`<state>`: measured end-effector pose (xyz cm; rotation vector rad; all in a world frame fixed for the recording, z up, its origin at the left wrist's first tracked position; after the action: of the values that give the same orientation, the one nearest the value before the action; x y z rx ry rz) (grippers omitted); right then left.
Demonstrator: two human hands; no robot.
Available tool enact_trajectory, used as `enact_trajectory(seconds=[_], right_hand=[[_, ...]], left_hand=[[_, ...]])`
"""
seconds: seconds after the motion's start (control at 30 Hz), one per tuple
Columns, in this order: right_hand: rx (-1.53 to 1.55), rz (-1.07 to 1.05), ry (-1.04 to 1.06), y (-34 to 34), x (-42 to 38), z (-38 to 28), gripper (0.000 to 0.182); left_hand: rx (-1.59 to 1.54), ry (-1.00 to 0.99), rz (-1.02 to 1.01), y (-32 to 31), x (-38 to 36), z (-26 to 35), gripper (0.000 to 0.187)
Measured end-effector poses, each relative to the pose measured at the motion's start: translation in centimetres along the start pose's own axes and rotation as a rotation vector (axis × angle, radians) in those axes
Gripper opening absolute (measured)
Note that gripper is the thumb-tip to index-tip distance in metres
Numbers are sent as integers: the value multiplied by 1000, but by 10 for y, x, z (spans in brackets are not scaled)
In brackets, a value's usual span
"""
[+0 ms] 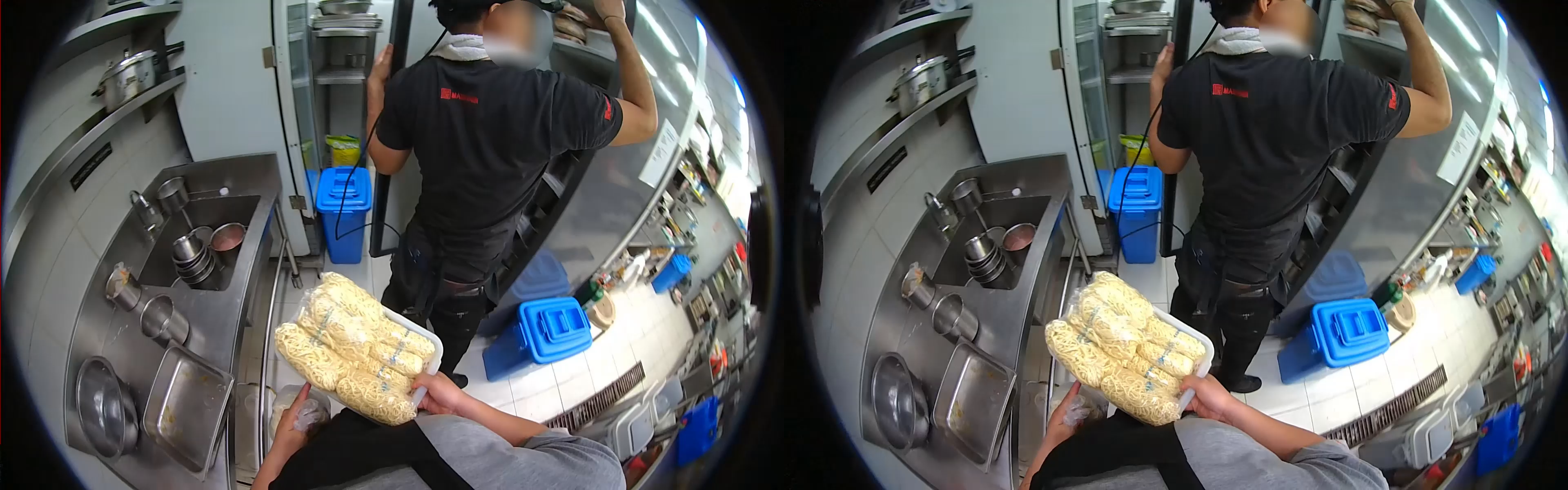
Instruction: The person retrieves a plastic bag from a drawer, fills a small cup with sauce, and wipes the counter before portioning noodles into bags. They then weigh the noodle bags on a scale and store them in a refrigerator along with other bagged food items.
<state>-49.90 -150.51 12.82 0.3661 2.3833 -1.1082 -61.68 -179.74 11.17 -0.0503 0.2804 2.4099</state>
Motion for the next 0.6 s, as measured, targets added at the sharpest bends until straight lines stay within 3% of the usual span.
enact_trajectory(seconds=[0.1, 0.17, 0.23, 0.47, 0.6], right_hand=[[-22, 64, 64, -13, -9, 9, 56], [-71, 97, 25, -16, -14, 16, 55], [-81, 121, 49, -21, -15, 22, 54], [14, 80, 108, -24, -14, 36, 54], [30, 79, 105, -30, -16, 38, 54]], left_hand=[[47, -118, -1, 12, -2, -23, 67], [79, -216, -16, 19, -9, -20, 55], [120, -281, 21, 22, -15, -5, 54], [10, -106, 54, 30, -26, -10, 57], [215, -96, 51, 32, -32, -11, 58]])
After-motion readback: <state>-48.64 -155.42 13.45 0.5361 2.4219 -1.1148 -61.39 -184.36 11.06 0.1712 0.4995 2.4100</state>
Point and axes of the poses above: each hand's wrist, its own x-axis towards the middle knuckle, its own y-axis out of the back of the hand, z = x × y, the point moved 4 cm from there along x, towards the middle knuckle, and after that the axes turned 5 degrees about x, right-handed, at the moved point
